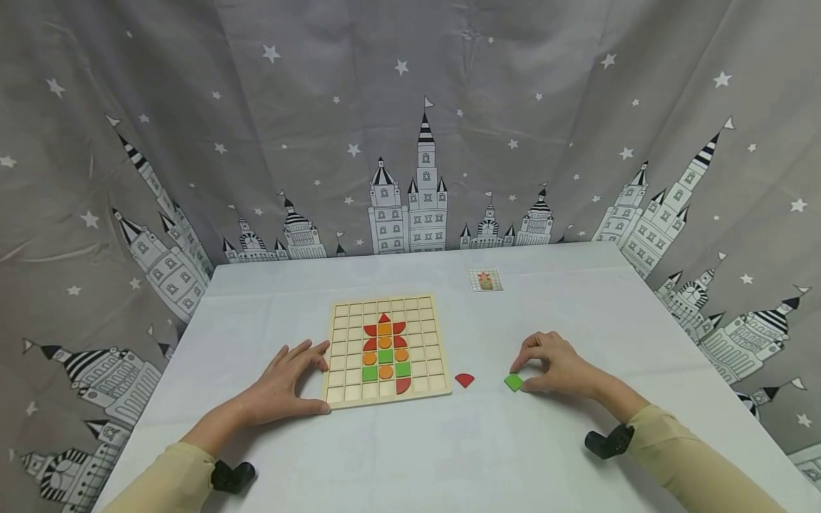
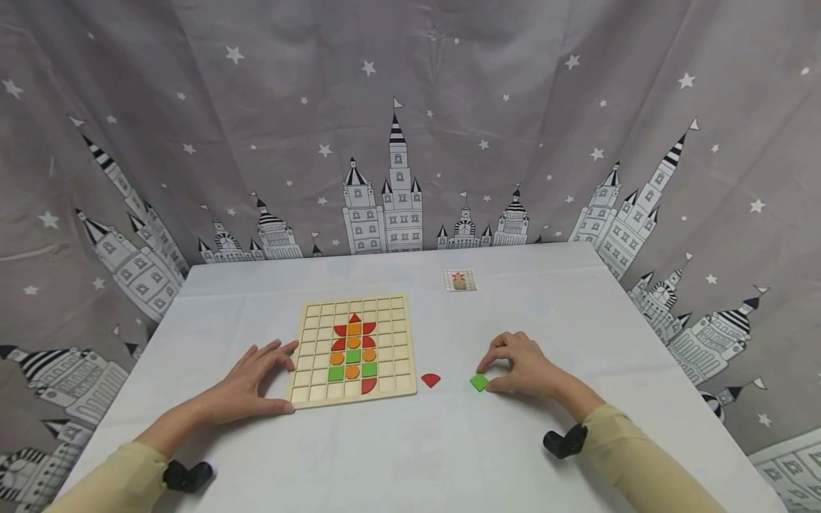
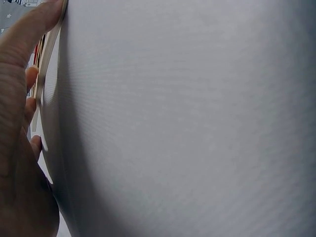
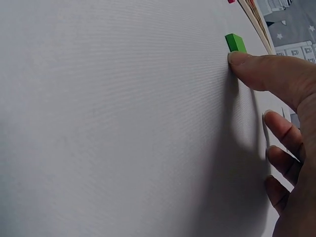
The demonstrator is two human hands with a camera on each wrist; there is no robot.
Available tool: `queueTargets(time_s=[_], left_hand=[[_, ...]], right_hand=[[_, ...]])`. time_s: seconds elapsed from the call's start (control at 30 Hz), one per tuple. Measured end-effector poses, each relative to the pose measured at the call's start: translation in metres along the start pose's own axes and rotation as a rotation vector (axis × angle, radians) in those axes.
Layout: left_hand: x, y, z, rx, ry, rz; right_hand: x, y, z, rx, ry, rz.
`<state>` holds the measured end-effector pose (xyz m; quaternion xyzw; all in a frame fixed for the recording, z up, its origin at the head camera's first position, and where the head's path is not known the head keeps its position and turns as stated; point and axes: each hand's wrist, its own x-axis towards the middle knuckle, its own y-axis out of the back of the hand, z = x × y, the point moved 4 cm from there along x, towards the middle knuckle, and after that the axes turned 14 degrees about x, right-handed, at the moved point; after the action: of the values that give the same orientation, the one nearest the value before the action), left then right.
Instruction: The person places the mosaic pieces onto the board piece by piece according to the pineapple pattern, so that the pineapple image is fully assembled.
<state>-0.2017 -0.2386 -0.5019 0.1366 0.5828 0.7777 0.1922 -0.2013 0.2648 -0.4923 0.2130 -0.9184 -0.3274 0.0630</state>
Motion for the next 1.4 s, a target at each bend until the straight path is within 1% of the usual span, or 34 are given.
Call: queueTargets(time_s=[0.33, 0.63, 0.8, 0.9, 1.03, 1.1, 1.23, 1.33, 1.4], left_hand=[[-0.001, -0.001, 0.000, -0.001, 0.005, 0.002], [-0.003, -0.002, 0.000, -0.003, 0.007, 0.002], [-0.002, -0.002, 0.000, 0.006, 0.013, 0.001], [-0.002, -0.002, 0.000, 0.010, 0.014, -0.002], [-0.001, -0.001, 0.001, 0.004, 0.009, -0.005], [0.000, -0.001, 0.000, 0.001, 0.009, -0.009], [0.000, -0.002, -0.001, 0.000, 0.005, -0.011], [0.000, -0.002, -0.001, -0.002, 0.001, -0.010], [-0.001, -0.001, -0.001, -0.003, 0.001, -0.008]], right_hand=[[-0.002, 0.000, 0.001, -0.004, -0.012, 0.002], [-0.003, -0.003, 0.000, -0.035, 0.029, 0.026], [-0.003, -0.006, -0.002, -0.083, 0.075, 0.051], [-0.004, -0.008, -0.005, -0.109, 0.133, 0.076], [-0.004, -0.012, -0.008, -0.113, 0.195, 0.114], [-0.004, -0.014, -0.008, -0.107, 0.196, 0.122], [0.001, -0.017, -0.013, -0.084, 0.164, 0.120], [0.007, -0.019, -0.022, -0.062, 0.150, 0.123], [0.012, -0.022, -0.029, -0.052, 0.163, 0.126]])
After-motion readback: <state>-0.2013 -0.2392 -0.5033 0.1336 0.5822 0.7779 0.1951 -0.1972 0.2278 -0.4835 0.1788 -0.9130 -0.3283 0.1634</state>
